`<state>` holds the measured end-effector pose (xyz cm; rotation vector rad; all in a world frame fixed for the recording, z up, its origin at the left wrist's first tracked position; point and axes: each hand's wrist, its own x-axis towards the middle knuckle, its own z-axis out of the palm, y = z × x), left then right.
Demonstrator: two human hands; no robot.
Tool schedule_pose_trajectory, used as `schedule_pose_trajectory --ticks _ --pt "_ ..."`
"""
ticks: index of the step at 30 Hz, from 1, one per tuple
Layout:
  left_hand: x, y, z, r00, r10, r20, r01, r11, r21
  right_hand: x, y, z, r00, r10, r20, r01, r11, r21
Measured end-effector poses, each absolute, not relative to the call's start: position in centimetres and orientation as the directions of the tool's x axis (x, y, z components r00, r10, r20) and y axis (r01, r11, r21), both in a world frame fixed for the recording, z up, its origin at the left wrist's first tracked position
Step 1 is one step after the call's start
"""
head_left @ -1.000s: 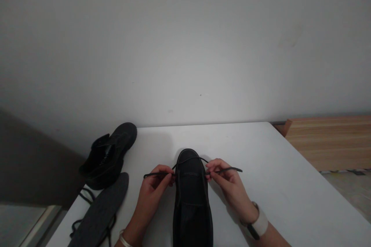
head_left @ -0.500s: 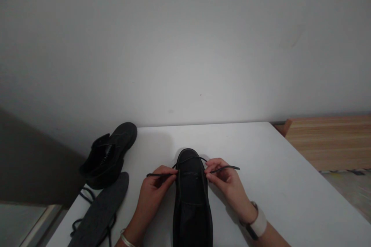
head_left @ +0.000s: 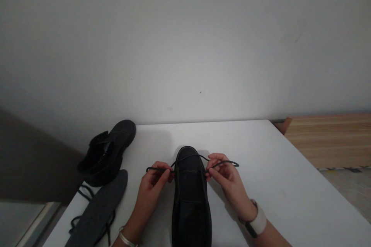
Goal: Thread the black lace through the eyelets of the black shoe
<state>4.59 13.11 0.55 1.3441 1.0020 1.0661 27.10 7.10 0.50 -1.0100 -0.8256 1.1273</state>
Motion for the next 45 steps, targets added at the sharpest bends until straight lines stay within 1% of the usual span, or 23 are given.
schedule_pose_trajectory --ticks 4,12,14,19,21,25,28,34,36,40,42,45 --pt "4.7 13.2 0.5 0.230 0.973 0.027 0.040 -0.038 0.998 27.1 7.2 0.7 0.260 0.965 0.032 -0.237 0.096 -0.967" --pt "4.6 13.4 0.3 0.237 0.971 0.025 0.092 -0.048 0.995 27.3 7.2 -0.1 0.191 0.978 0.082 -0.131 0.108 -0.985" --pt "4.7 13.4 0.4 0.221 0.975 0.006 0.082 -0.025 0.996 27.3 7.1 -0.2 0.185 0.979 0.084 -0.150 0.113 -0.982" --pt "5.0 13.2 0.9 0.175 0.984 -0.042 0.053 0.033 0.998 27.3 6.9 -0.8 0.201 0.979 0.039 -0.350 0.109 -0.930" --pt "5.1 13.2 0.9 0.182 0.982 -0.047 0.037 0.041 0.998 27.4 7.0 -1.2 0.210 0.977 0.021 -0.386 0.103 -0.917" --pt "5.0 13.4 0.7 0.186 0.982 -0.046 0.018 0.044 0.999 27.4 7.0 -1.3 0.209 0.978 0.019 -0.369 0.096 -0.925" --pt "4.9 13.4 0.7 0.194 0.980 -0.045 0.016 0.043 0.999 27.4 7.0 -1.1 0.174 0.985 0.011 -0.350 0.072 -0.934" --pt "4.8 13.4 0.8 0.210 0.977 -0.017 0.014 0.015 1.000 27.2 6.9 -0.5 0.134 0.991 0.008 -0.228 0.039 -0.973" --pt "4.8 13.4 0.6 0.219 0.976 0.004 0.034 -0.012 0.999 27.1 6.9 -0.5 0.130 0.991 0.018 -0.241 0.049 -0.969" --pt "4.8 13.5 0.4 0.225 0.971 0.082 0.027 -0.090 0.996 27.1 6.8 -0.8 0.163 0.987 0.019 -0.331 0.073 -0.941" --pt "4.8 13.5 0.4 0.214 0.974 0.075 0.014 -0.080 0.997 27.1 6.8 -0.9 0.194 0.981 0.022 -0.353 0.091 -0.931" --pt "4.9 13.4 0.7 0.207 0.978 0.015 0.009 -0.018 1.000 27.2 6.9 -1.0 0.212 0.977 0.034 -0.348 0.108 -0.931"
